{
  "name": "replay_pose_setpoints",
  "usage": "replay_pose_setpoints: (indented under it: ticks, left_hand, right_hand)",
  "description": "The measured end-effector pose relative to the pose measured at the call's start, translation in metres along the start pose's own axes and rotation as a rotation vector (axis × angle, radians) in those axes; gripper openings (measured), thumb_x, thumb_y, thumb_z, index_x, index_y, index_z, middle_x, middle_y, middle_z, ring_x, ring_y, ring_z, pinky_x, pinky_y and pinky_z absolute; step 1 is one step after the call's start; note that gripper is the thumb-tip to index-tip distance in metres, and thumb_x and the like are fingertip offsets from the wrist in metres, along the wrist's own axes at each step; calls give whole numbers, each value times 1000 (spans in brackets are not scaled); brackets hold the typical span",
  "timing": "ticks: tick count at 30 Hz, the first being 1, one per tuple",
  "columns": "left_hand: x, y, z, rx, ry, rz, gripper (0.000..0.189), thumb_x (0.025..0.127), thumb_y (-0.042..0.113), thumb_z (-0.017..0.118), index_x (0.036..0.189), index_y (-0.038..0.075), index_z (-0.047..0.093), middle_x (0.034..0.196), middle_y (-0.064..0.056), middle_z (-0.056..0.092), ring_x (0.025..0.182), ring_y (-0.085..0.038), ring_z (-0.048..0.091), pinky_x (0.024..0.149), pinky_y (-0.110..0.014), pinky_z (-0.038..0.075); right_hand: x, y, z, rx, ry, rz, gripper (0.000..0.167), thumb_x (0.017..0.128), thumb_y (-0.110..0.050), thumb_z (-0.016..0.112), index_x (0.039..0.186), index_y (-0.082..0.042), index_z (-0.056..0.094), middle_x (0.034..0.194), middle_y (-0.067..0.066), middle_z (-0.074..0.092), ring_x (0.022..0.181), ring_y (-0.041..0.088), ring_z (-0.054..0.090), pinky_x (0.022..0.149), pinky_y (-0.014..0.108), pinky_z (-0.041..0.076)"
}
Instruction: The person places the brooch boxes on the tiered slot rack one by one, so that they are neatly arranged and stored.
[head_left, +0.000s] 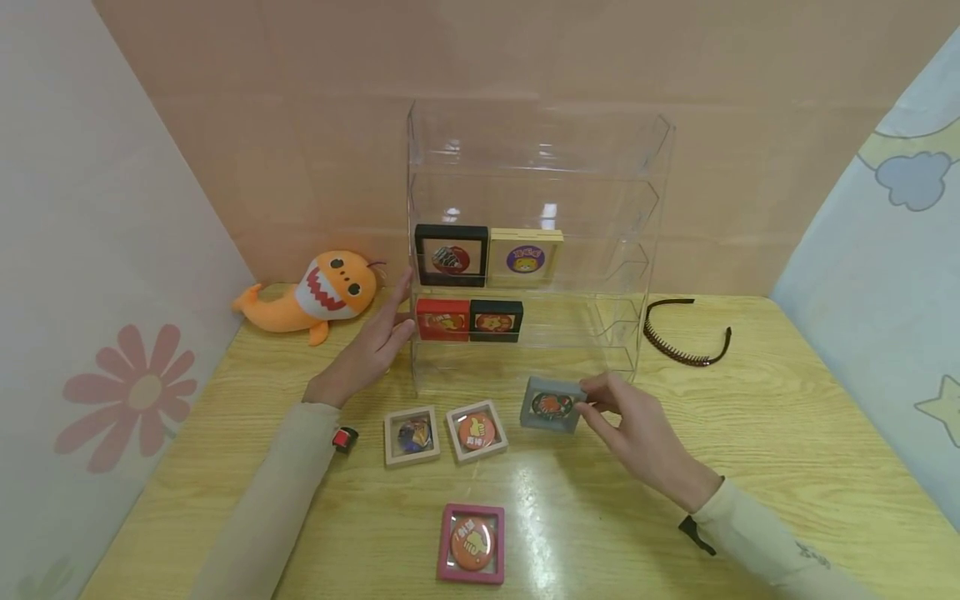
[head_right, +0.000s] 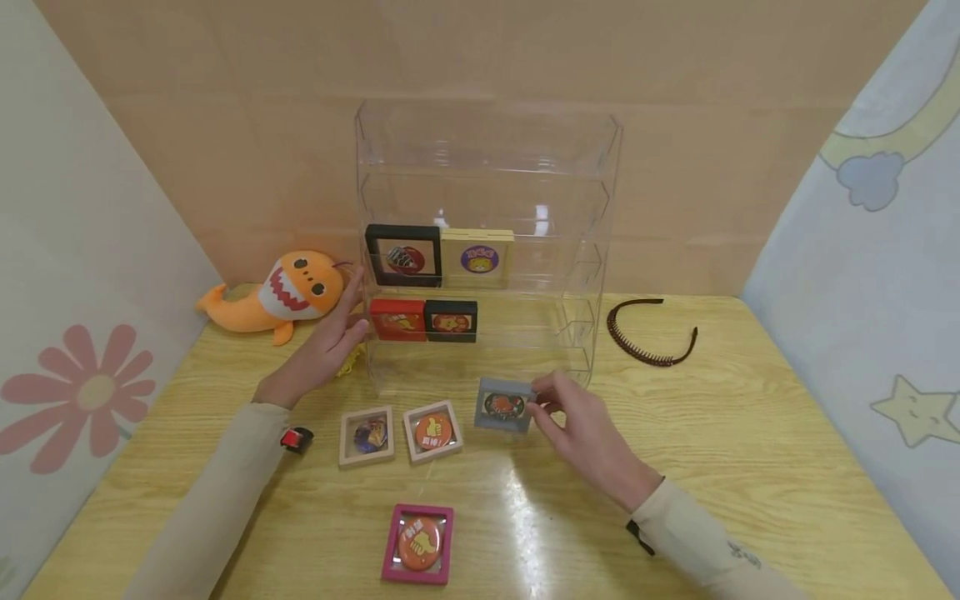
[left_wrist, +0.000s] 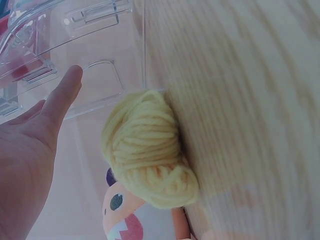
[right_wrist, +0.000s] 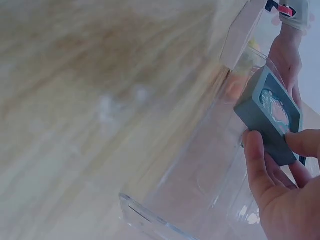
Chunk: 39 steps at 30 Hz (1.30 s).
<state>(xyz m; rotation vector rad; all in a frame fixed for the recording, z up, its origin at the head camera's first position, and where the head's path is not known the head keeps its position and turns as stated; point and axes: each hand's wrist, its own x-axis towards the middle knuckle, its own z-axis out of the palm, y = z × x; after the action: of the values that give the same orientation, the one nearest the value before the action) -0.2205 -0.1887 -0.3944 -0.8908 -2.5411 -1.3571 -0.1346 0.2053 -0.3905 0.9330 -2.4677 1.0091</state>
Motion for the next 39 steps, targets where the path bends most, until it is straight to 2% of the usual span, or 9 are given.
replay_pose_setpoints:
  ticks: [5,17,25,31,39]
  left_hand:
    - [0,-2,0,-4,1,11,69,111,24,37,163,35,-7,169,0,5,148,-32,28,110,-52,41]
    - [1,-3,0,-9,4,21,69,111,24,38,163,34,-7,169,0,5,150,-29,25,110,-52,40]
    - [1,-2,0,-15,1,18,71,111,17,39,163,32,-6,169,-1,6,150,-28,24,112,-51,39]
    - [1,-3,1,-13,2,22,70,111,22,38,163,35,-7,169,-1,6,149,-30,27,110,-52,40]
    - [1,-4,1,-2,4,20,69,111,27,38,162,39,-8,169,5,3,150,-27,25,111,-50,40]
  right_hand:
    - [7,-1,-6,-37,62,-39,32,82,13,77,104,0,58,106,7,68,89,19,73,78,26,59]
    - [27,4,-14,-154,109,-105,32,81,12,78,104,2,57,107,17,68,85,22,73,75,23,58]
    - [42,6,-20,-206,168,-162,33,80,14,78,104,6,58,108,20,67,85,26,72,72,32,60]
    - [54,6,-22,-214,223,-172,32,81,14,77,105,6,57,108,20,67,83,29,72,70,40,61]
    - [65,11,-20,-213,248,-142,26,87,11,74,107,6,58,112,21,67,86,29,72,74,40,60]
